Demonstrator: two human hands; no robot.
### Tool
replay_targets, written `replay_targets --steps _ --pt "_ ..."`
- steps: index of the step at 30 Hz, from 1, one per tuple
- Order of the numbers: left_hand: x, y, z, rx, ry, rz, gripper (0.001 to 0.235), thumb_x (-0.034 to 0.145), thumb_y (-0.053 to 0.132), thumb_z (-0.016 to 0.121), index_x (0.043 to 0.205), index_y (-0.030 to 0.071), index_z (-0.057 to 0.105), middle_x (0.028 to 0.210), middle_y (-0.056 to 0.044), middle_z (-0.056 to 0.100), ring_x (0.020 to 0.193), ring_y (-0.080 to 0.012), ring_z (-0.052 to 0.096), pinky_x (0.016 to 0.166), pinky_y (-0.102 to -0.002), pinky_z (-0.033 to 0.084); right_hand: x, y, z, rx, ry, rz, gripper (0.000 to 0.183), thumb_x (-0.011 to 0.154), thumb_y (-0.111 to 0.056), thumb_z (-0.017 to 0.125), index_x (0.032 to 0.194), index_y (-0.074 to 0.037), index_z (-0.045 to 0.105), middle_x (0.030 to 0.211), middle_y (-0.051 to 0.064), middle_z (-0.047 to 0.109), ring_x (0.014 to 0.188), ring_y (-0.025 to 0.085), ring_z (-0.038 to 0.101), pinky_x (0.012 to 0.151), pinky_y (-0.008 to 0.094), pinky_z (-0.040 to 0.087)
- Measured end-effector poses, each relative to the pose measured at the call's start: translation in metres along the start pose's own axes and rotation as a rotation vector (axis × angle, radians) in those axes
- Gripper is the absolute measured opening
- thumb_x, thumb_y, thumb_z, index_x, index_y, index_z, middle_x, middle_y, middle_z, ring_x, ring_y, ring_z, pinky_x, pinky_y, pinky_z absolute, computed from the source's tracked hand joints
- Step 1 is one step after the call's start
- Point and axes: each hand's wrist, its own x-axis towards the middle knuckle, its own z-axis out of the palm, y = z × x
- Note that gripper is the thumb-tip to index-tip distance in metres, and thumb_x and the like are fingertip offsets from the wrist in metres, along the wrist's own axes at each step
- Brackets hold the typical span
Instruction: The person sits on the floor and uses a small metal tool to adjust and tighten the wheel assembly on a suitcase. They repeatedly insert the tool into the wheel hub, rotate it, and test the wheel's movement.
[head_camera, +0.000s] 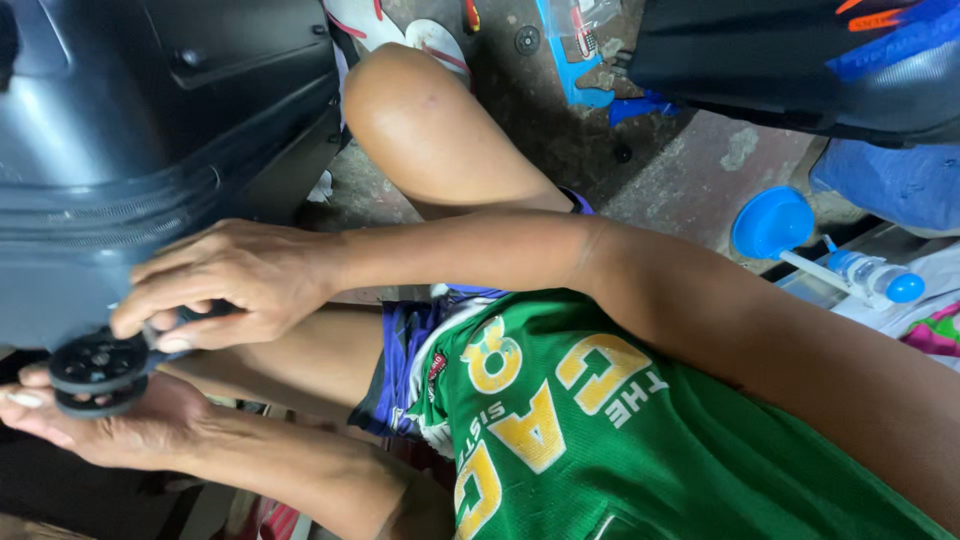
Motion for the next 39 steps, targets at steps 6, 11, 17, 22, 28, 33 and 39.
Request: replay_targets --steps 6,11,17,22,28,33,39 --pt "-0.009 -0.005 -0.012 0.115 -0.032 0.043 0.054 0.104 0.049 0.070 0.133 0.007 0.054 0.107 0.000 0.051 0.104 -0.0097 0.054 0.092 -0.025 0.052 0.003 -0.007 -0.023 -0.021 -0.008 0.060 0.012 0.107 -0.019 0.067 0.115 -0.010 0.068 0.108 0.002 0.072 0.098 0.014 0.074 0.086 0.029 0.061" --pt "-0.021 -0.007 -0.006 -0.018 0.079 -0.126 0.054 0.104 0.046 0.075 0.136 0.007 0.055 0.123 -0.005 0.060 0.110 -0.0168 0.063 0.090 -0.031 0.055 0.000 -0.018 -0.027 -0.050 -0.147 0.475 0.038 0.101 -0.022 0.063 0.138 -0.015 0.056 0.092 0.002 0.072 0.084 0.013 0.076 0.078 0.031 0.060" --pt "-0.038 -0.002 0.003 -0.061 0.129 -0.158 0.043 0.107 0.039 0.073 0.131 0.006 0.058 0.122 -0.010 0.063 0.100 -0.0202 0.066 0.075 -0.028 0.054 -0.005 -0.017 -0.011 -0.300 -0.073 0.063 0.015 0.106 -0.024 0.065 0.114 -0.012 0.063 0.103 0.002 0.069 0.097 0.023 0.071 0.085 0.038 0.057" --pt "-0.046 -0.013 -0.005 -0.080 0.173 -0.198 0.026 0.113 0.024 0.070 0.126 0.004 0.059 0.101 -0.008 0.060 0.078 -0.0130 0.059 0.060 -0.022 0.046 -0.013 -0.025 0.007 -0.235 -0.038 0.087 0.010 0.104 -0.018 0.066 0.110 -0.010 0.064 0.112 0.004 0.065 0.102 0.023 0.070 0.085 0.036 0.057" --pt "-0.065 -0.029 -0.004 -0.136 0.304 -0.271 0.021 0.109 0.014 0.058 0.128 0.006 0.059 0.094 -0.004 0.062 0.063 -0.0061 0.051 0.046 -0.017 0.032 -0.009 -0.032 0.011 -0.165 0.000 0.091 0.006 0.099 -0.002 0.068 0.105 -0.003 0.067 0.113 0.008 0.067 0.109 0.023 0.069 0.099 0.034 0.056" --pt "-0.078 -0.034 0.016 -0.257 0.308 -0.297 0.031 0.107 0.007 0.056 0.138 0.003 0.056 0.097 -0.004 0.065 0.067 -0.0065 0.055 0.053 -0.018 0.039 -0.019 -0.034 0.001 -0.135 0.005 0.249 0.008 0.103 -0.003 0.066 0.110 0.000 0.069 0.116 0.009 0.068 0.097 0.014 0.068 0.083 0.028 0.058" --pt "-0.081 -0.024 0.031 -0.299 0.382 -0.246 0.027 0.109 0.009 0.056 0.135 0.000 0.055 0.098 -0.005 0.063 0.074 -0.0075 0.057 0.057 -0.020 0.043 -0.004 -0.046 -0.008 -0.135 -0.031 0.170 0.008 0.107 -0.004 0.060 0.112 0.001 0.062 0.143 0.015 0.056 0.094 0.010 0.065 0.078 0.024 0.057"
